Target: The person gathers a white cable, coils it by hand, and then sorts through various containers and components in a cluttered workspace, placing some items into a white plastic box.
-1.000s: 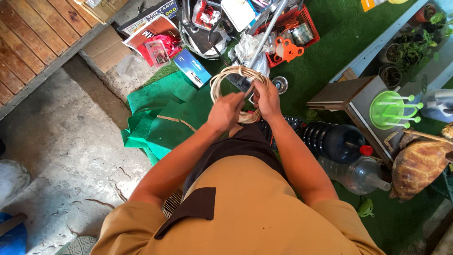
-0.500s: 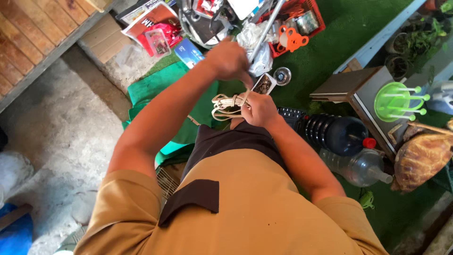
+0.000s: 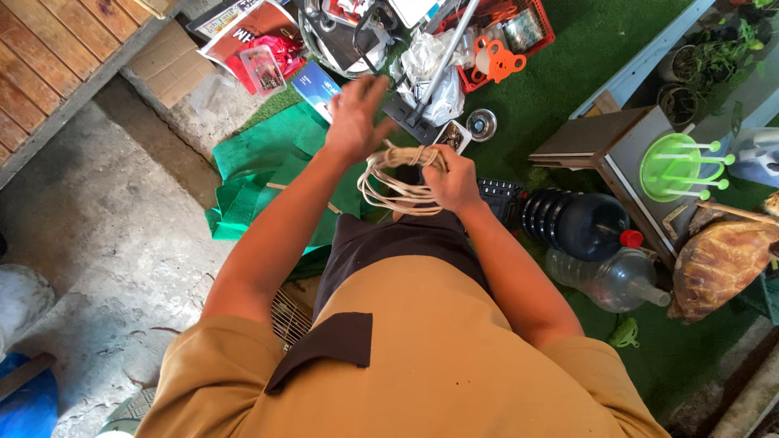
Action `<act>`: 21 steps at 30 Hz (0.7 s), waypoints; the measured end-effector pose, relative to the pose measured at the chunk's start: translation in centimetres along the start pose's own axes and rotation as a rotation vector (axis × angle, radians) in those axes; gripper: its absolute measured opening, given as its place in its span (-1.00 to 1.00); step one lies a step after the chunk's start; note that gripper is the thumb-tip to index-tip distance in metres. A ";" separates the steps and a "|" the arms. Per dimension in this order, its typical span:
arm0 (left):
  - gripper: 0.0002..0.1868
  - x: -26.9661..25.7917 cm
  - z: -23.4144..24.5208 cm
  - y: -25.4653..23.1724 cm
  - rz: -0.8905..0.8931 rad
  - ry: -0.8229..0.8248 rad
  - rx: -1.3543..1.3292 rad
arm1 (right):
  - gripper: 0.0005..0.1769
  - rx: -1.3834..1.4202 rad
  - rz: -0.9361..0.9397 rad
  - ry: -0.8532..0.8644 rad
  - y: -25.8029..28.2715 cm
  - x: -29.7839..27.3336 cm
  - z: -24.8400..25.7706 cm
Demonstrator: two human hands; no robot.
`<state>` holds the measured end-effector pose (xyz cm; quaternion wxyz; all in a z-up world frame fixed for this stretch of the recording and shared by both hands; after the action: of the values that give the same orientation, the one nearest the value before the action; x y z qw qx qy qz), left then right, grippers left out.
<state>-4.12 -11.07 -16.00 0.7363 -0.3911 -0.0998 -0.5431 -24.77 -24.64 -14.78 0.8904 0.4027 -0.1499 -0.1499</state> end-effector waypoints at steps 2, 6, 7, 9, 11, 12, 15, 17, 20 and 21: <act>-0.45 -0.1 1.9 -1.6 0.127 -0.132 0.033 | -0.75 0.077 -0.299 -0.006 -1.3 0.1 -0.6; -0.83 -2.2 2.3 -6.5 0.302 0.352 -0.395 | -0.73 0.404 -0.590 0.005 -2.1 1.5 -1.1; -0.65 -2.6 2.0 -8.1 0.225 0.229 -0.372 | -0.74 0.570 -0.658 0.000 -2.1 1.8 -1.1; -0.44 -3.1 1.4 -9.5 0.147 0.103 -0.344 | -0.73 0.736 -0.722 -0.001 -1.9 2.4 -1.2; -0.55 -3.5 0.5 -9.6 0.377 0.365 -0.237 | -0.75 0.784 -0.739 -0.017 -1.8 2.9 -1.4; -0.55 -3.5 0.5 -9.5 0.377 0.362 -0.238 | -0.75 0.782 -0.737 -0.016 -1.8 3.1 -1.6; -0.74 -3.1 1.8 -9.2 0.279 0.277 -0.161 | -0.76 0.712 -0.695 -0.033 -1.9 3.3 -2.0; -0.90 -2.3 3.1 -8.5 0.156 0.243 0.014 | -0.81 0.643 -0.550 -0.032 -1.6 3.6 -2.3; -0.92 -0.7 4.4 -7.6 0.219 0.302 -0.007 | -0.68 0.561 -0.433 -0.030 -0.6 3.8 -2.6; -0.92 0.0 5.0 -7.1 0.219 0.296 -0.003 | -0.68 0.561 -0.427 -0.028 -0.5 4.1 -2.4</act>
<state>-8.98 -8.43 -9.29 0.7970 -0.3165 0.0539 -0.5115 -20.22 -24.92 -16.03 0.6917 0.6517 -0.1098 -0.2913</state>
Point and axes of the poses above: each hand's wrist, its own x-axis towards the middle knuckle, its own z-axis out of the back of the hand, y = z × x, the point moved 1 cm from there along x, towards the middle knuckle, and after that the axes turned 10 degrees about -x, right-handed, at the moved point
